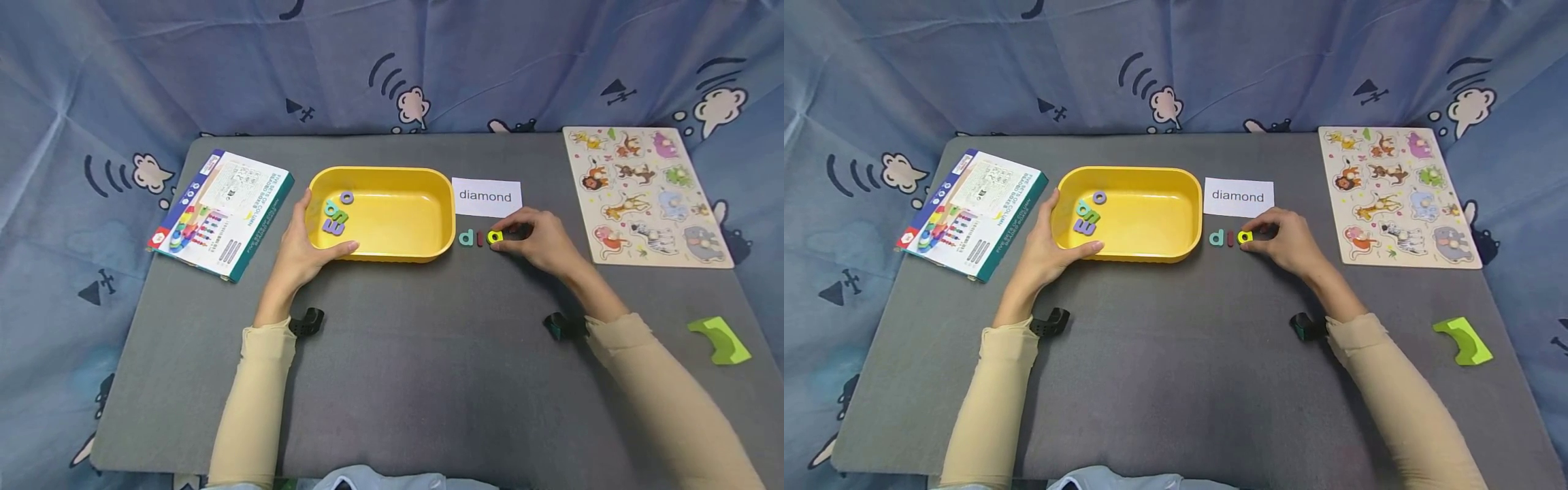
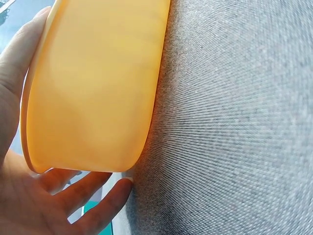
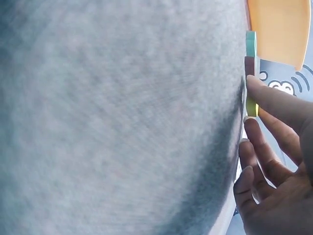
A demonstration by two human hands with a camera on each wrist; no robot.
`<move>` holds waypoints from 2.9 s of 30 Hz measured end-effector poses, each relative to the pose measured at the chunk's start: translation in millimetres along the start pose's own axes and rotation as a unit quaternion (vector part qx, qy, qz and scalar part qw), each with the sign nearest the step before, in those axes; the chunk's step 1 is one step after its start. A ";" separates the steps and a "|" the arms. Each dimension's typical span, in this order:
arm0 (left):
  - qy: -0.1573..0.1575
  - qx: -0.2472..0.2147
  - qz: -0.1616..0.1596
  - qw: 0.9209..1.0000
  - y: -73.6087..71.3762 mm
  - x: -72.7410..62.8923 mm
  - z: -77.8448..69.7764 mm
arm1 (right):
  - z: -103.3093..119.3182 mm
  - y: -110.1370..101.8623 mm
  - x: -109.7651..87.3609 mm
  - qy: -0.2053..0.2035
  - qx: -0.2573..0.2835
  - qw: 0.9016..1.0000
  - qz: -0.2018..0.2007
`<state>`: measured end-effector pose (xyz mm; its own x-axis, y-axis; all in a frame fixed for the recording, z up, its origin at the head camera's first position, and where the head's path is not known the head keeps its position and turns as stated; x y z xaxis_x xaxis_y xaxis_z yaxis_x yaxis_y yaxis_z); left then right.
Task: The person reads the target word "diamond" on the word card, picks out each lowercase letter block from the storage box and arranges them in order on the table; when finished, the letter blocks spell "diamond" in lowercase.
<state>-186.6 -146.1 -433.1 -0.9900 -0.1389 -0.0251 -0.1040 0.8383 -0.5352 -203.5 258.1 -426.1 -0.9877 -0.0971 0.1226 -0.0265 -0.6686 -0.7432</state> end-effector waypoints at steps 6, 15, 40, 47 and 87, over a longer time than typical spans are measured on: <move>-0.004 0.002 0.001 1.000 -0.4 0.1 0.3 | -1.0 3.5 0.5 0.003 -0.004 1.000 0.003; -0.005 0.003 0.001 1.000 -0.7 0.9 0.6 | -0.2 6.2 1.6 0.007 -0.005 1.000 0.012; -0.011 0.000 0.002 1.000 -0.2 0.2 0.3 | 105.1 25.0 39.7 -0.067 0.103 0.990 -0.074; -0.012 0.004 0.003 1.000 -0.3 1.1 0.8 | 146.1 60.8 48.9 -0.119 0.124 0.985 -0.032; -0.002 0.006 0.005 1.000 -2.5 2.1 1.1 | 200.6 198.2 64.6 -0.140 0.029 0.962 0.232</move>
<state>-188.4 -149.0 -432.7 -0.9906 -0.1325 -0.0347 -0.0924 0.8334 -0.5449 -241.7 -28.6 -433.5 -0.8103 -0.5850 -0.0352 0.4248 -0.5449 -0.7229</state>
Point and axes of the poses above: each hand's wrist, its own x-axis towards the middle knuckle, its own y-axis out of the palm, z = x × y, the point moved 8 cm from there along x, towards the middle knuckle, and after that the axes turned 11 degrees about -z, right-handed, at the moved point
